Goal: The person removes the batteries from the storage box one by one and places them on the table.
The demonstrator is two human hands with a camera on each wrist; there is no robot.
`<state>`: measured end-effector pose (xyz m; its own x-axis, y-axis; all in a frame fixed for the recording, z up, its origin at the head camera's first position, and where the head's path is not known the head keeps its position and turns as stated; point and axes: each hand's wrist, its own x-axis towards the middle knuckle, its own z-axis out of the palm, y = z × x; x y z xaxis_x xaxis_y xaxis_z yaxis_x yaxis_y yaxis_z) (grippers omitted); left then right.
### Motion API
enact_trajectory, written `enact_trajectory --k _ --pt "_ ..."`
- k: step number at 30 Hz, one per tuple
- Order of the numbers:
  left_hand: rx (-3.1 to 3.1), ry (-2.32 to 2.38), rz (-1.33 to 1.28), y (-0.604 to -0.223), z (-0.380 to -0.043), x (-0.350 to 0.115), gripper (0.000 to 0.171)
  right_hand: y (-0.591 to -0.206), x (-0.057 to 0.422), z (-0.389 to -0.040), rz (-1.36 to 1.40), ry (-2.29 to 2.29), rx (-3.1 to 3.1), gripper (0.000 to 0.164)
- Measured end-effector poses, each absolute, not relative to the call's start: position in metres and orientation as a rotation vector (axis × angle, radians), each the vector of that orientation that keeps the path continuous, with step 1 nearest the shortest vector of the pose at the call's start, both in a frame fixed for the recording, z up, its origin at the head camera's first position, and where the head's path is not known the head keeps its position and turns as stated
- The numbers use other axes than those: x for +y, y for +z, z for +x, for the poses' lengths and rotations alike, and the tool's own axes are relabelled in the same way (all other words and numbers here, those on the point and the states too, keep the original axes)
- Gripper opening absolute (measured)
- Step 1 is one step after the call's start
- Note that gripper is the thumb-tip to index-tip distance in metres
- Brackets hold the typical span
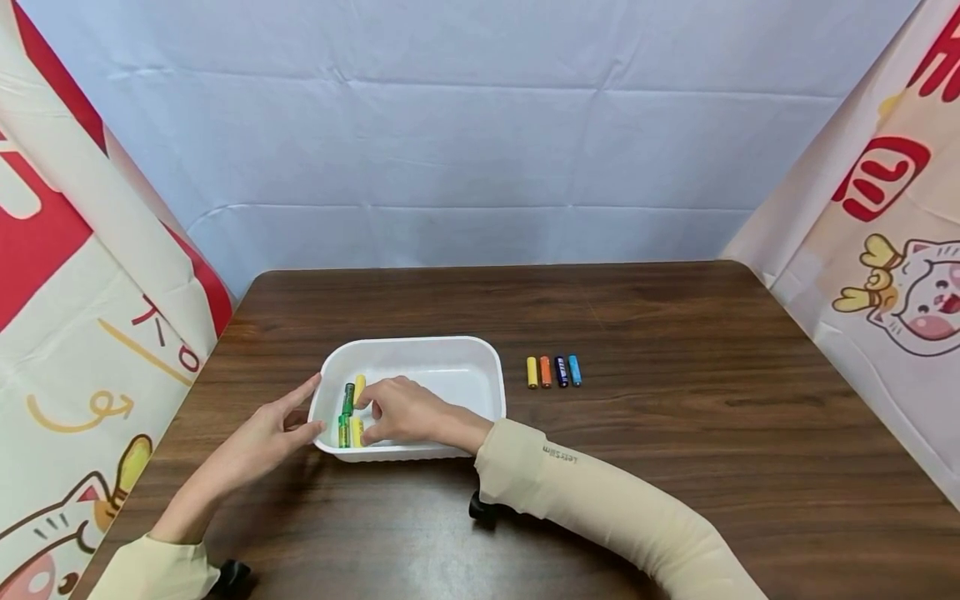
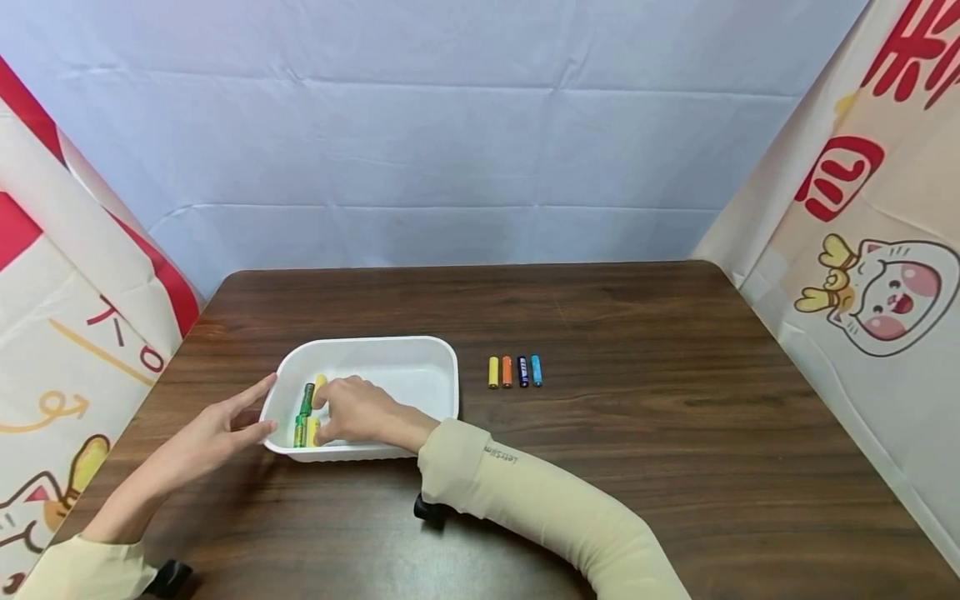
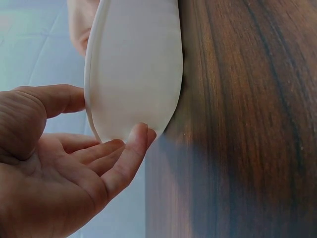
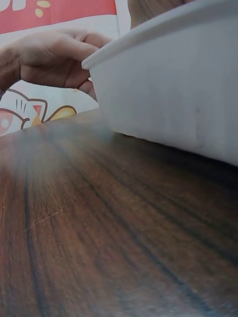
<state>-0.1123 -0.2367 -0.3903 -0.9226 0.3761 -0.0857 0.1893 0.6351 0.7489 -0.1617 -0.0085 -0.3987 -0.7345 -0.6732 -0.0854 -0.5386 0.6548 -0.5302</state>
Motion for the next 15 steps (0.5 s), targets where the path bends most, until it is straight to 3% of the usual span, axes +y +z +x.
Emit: enact_trajectory --k 15 --pt "2.608 1.209 0.497 -0.3879 -0.1083 -0.2353 0.072 -0.4032 -0.0157 -0.1563 -0.946 -0.663 2.611 0.041"
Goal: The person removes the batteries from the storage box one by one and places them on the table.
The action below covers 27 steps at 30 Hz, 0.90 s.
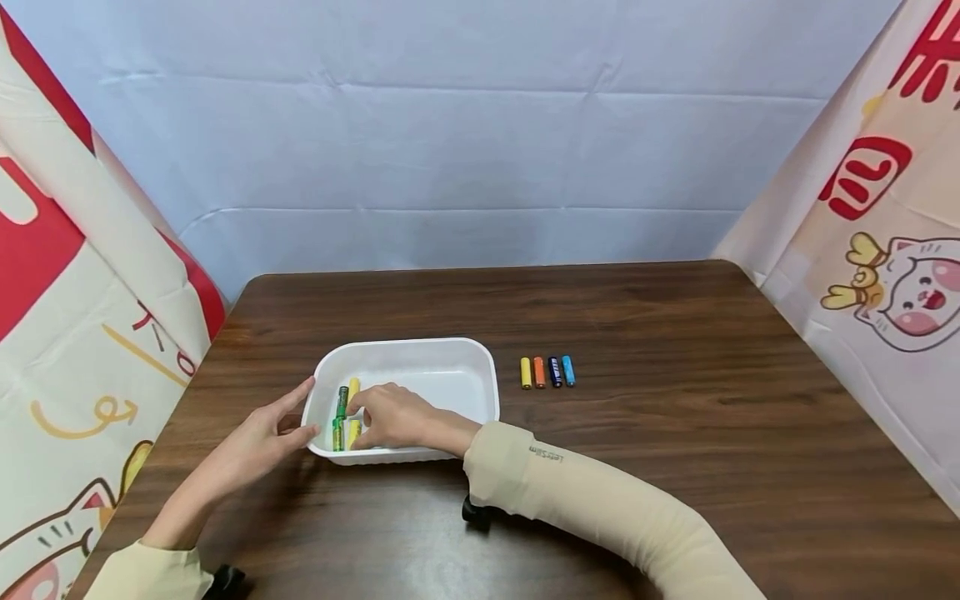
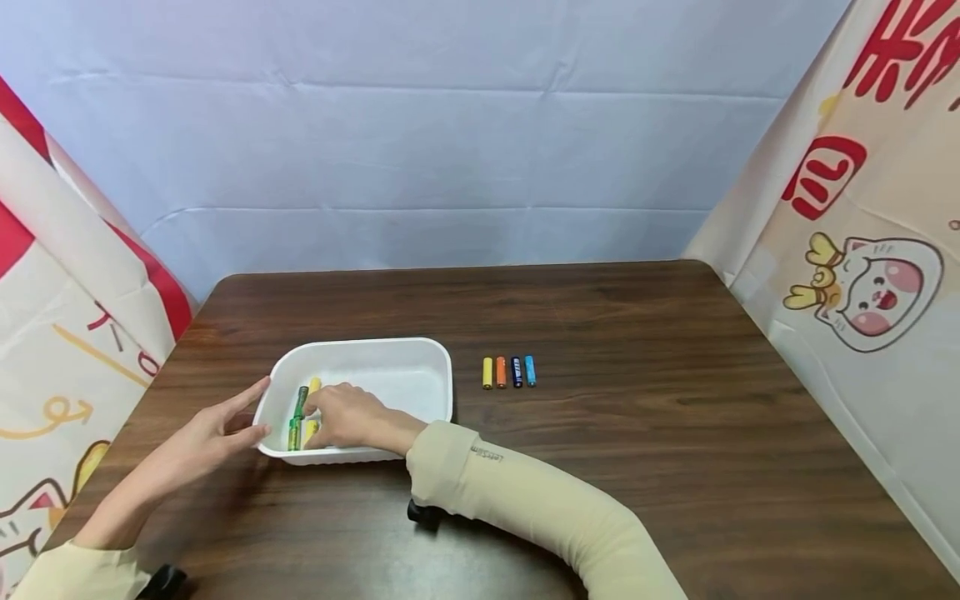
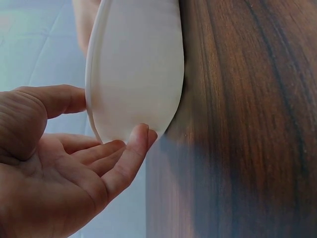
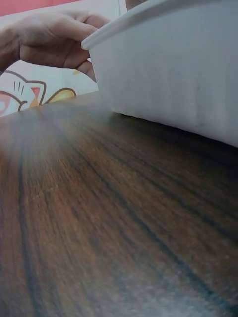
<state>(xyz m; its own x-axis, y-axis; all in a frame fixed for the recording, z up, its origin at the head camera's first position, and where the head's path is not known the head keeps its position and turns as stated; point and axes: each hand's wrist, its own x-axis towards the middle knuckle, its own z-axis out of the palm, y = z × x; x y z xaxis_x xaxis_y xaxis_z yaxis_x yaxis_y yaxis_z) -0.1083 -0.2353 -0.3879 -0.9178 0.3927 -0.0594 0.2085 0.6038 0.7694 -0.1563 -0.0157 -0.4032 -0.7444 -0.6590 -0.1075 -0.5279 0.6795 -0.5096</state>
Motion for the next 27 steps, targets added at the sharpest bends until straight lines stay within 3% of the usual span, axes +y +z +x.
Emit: enact_trajectory --k 8,13,20,27 --pt "2.642 1.162 0.490 -0.3895 -0.1101 -0.2370 0.072 -0.4046 -0.0182 -0.1567 -0.986 -0.611 2.625 0.038" --pt "2.650 1.150 0.489 -0.3894 -0.1101 -0.2368 0.072 -0.4050 -0.0190 -0.1569 -0.995 -0.592 2.641 0.024" --pt "2.665 1.130 0.482 -0.3886 -0.1095 -0.2363 0.072 -0.4036 -0.0222 -0.1543 -0.922 -0.546 2.680 0.050" --pt "2.662 1.135 0.488 -0.3881 -0.1092 -0.2353 0.072 -0.4000 -0.0239 -0.1504 -0.826 -0.502 2.722 0.039"
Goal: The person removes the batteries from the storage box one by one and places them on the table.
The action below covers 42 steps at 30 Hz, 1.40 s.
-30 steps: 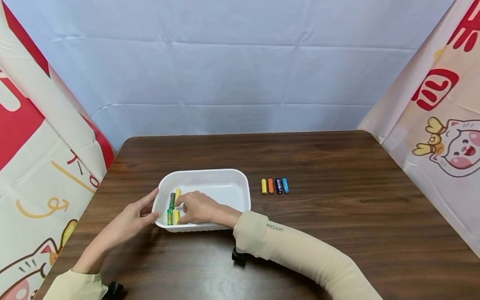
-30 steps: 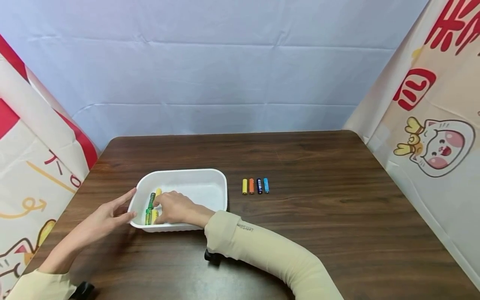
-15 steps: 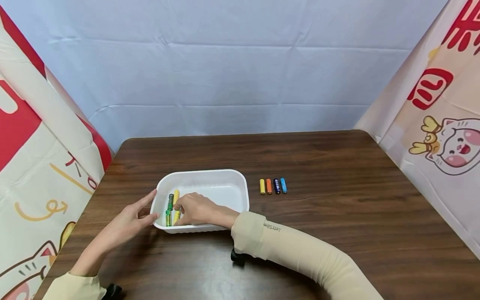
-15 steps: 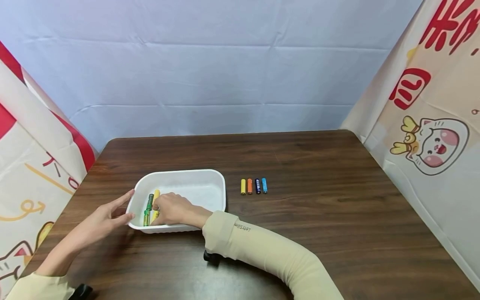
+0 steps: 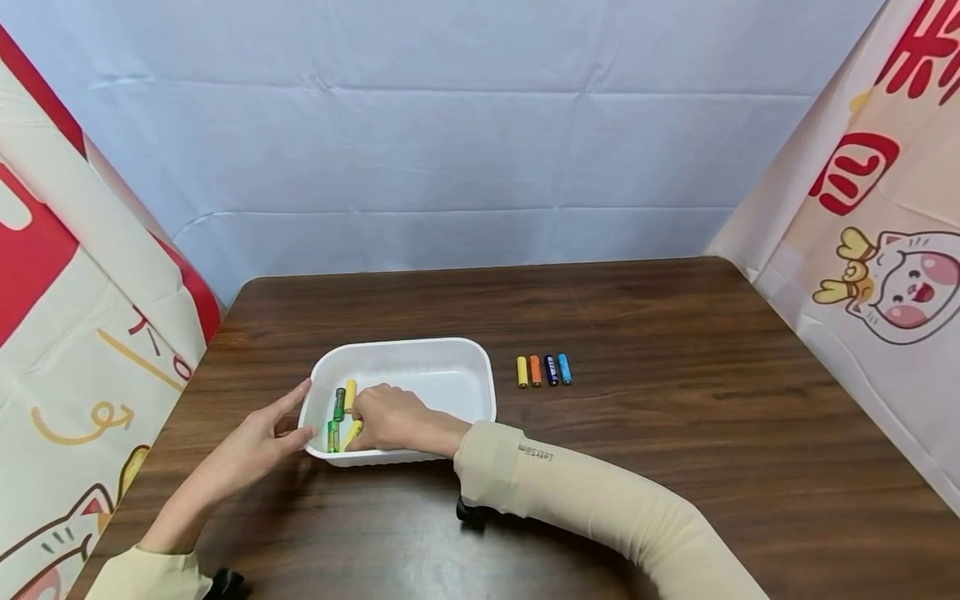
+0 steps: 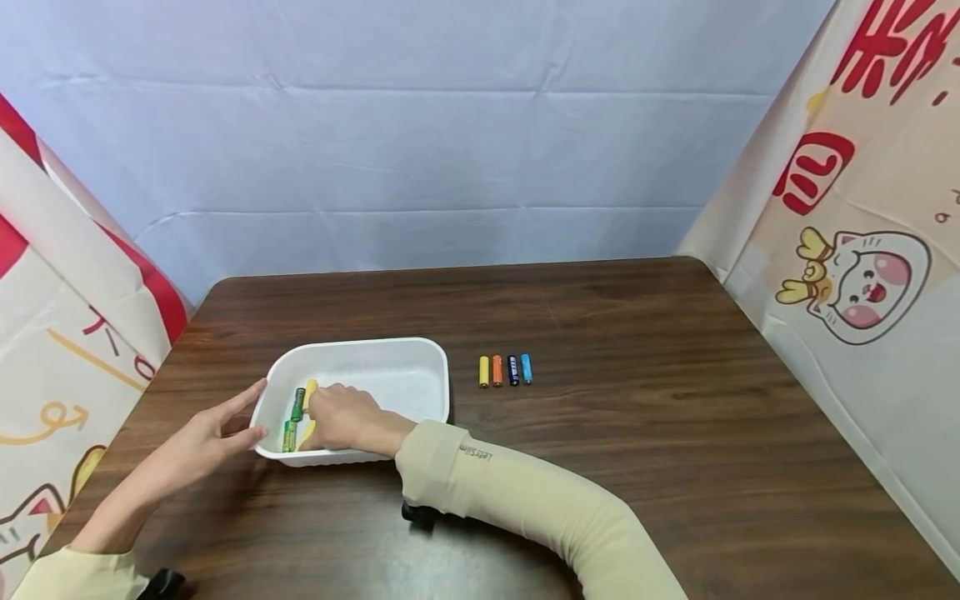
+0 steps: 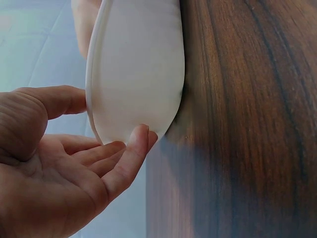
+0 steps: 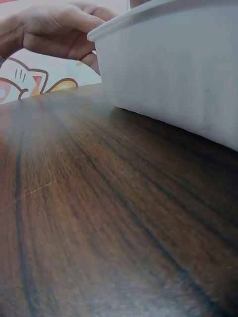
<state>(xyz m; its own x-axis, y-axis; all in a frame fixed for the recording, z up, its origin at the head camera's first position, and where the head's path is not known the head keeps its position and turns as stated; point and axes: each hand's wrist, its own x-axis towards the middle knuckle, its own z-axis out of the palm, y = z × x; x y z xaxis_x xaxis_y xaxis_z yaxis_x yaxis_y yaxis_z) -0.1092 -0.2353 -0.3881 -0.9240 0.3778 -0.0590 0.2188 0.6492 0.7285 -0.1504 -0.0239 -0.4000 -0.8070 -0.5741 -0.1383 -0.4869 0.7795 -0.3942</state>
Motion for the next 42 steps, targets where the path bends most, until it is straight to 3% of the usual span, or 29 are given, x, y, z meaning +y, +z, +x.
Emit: enact_trajectory --k 5,13,19,26,33,42 --pt "2.646 1.149 0.489 -0.3884 -0.1100 -0.2352 0.072 -0.4008 -0.0226 -0.1505 -0.762 -0.590 2.726 0.036" --pt "2.647 1.150 0.489 -0.3880 -0.1098 -0.2349 0.072 -0.4001 -0.0216 -0.1509 -0.794 -0.668 2.707 0.055" --pt "2.641 1.187 0.507 -0.3872 -0.1077 -0.2336 0.071 -0.4032 -0.0240 -0.1537 -0.955 -0.627 2.688 0.042" --pt "2.642 1.184 0.511 -0.3879 -0.1078 -0.2351 0.072 -0.4041 -0.0259 -0.1552 -1.008 -0.622 2.669 0.047" --pt "2.645 1.154 0.513 -0.3893 -0.1100 -0.2361 0.072 -0.4035 -0.0276 -0.1561 -1.047 -0.587 2.642 0.029" --pt "2.649 1.172 0.525 -0.3909 -0.1098 -0.2351 0.072 -0.4049 -0.0284 -0.1593 -1.088 -0.481 2.642 0.026"
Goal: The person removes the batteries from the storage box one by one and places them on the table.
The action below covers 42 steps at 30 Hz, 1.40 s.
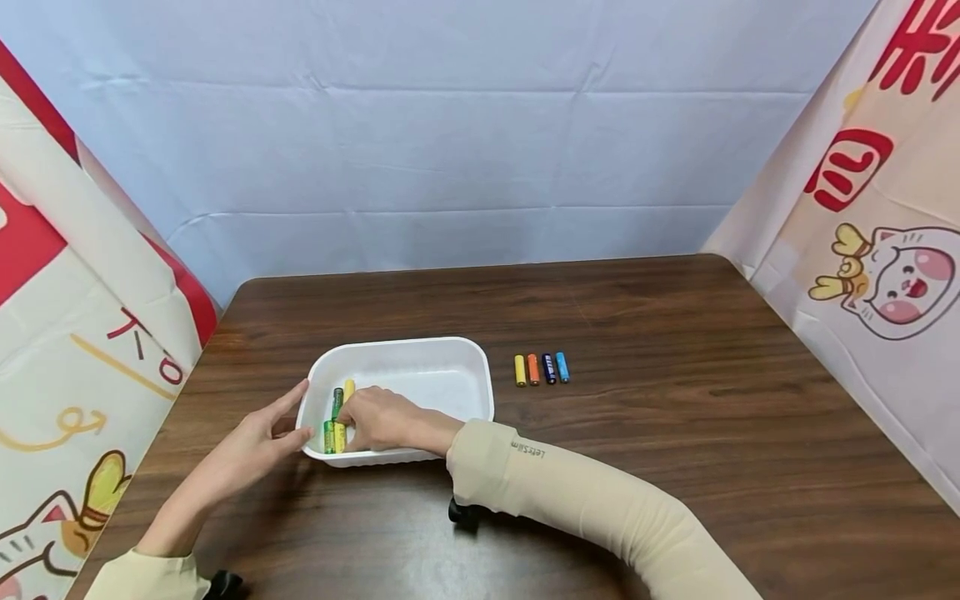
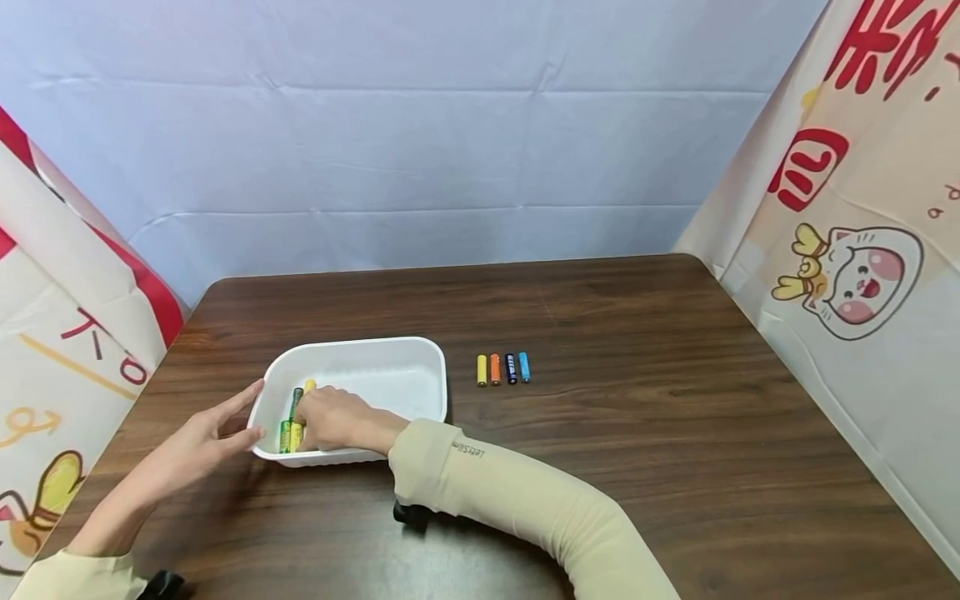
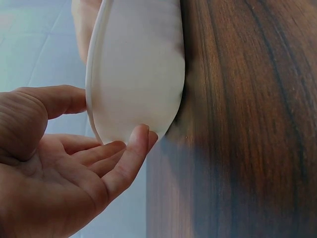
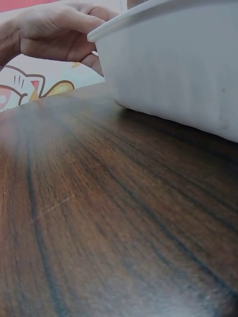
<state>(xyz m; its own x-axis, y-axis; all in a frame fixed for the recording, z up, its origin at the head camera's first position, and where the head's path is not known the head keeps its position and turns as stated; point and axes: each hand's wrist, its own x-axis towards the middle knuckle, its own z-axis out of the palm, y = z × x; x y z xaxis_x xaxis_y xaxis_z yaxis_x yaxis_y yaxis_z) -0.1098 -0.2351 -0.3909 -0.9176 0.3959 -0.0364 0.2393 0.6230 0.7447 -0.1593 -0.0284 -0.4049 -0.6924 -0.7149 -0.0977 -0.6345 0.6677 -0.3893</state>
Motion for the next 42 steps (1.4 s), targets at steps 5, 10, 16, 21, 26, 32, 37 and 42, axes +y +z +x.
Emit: enact_trajectory --k 5,10,16,21,26,32,37,42 --pt "2.651 1.161 0.515 -0.390 -0.110 -0.235 0.073 -0.407 -0.031 -0.160 -1.056 -0.421 2.672 0.015" --pt "2.656 1.151 0.509 -0.390 -0.111 -0.235 0.073 -0.408 -0.032 -0.160 -1.024 -0.376 2.698 0.018" --pt "2.667 1.149 0.507 -0.391 -0.110 -0.236 0.073 -0.405 -0.032 -0.159 -1.003 -0.322 2.731 0.026" --pt "2.668 1.153 0.506 -0.391 -0.109 -0.237 0.073 -0.402 -0.028 -0.159 -0.942 -0.353 2.757 0.032" --pt "2.661 1.167 0.506 -0.390 -0.107 -0.236 0.072 -0.396 -0.017 -0.160 -0.893 -0.500 2.748 0.033" --pt "2.663 1.168 0.488 -0.392 -0.106 -0.235 0.072 -0.380 0.013 -0.162 -0.981 -0.684 2.781 0.018" --pt "2.666 1.169 0.468 -0.391 -0.105 -0.234 0.073 -0.354 0.052 -0.162 -0.991 -0.830 2.817 0.029" --pt "2.666 1.148 0.428 -0.388 -0.104 -0.233 0.072 -0.326 0.096 -0.166 -1.032 -0.957 2.826 0.029"
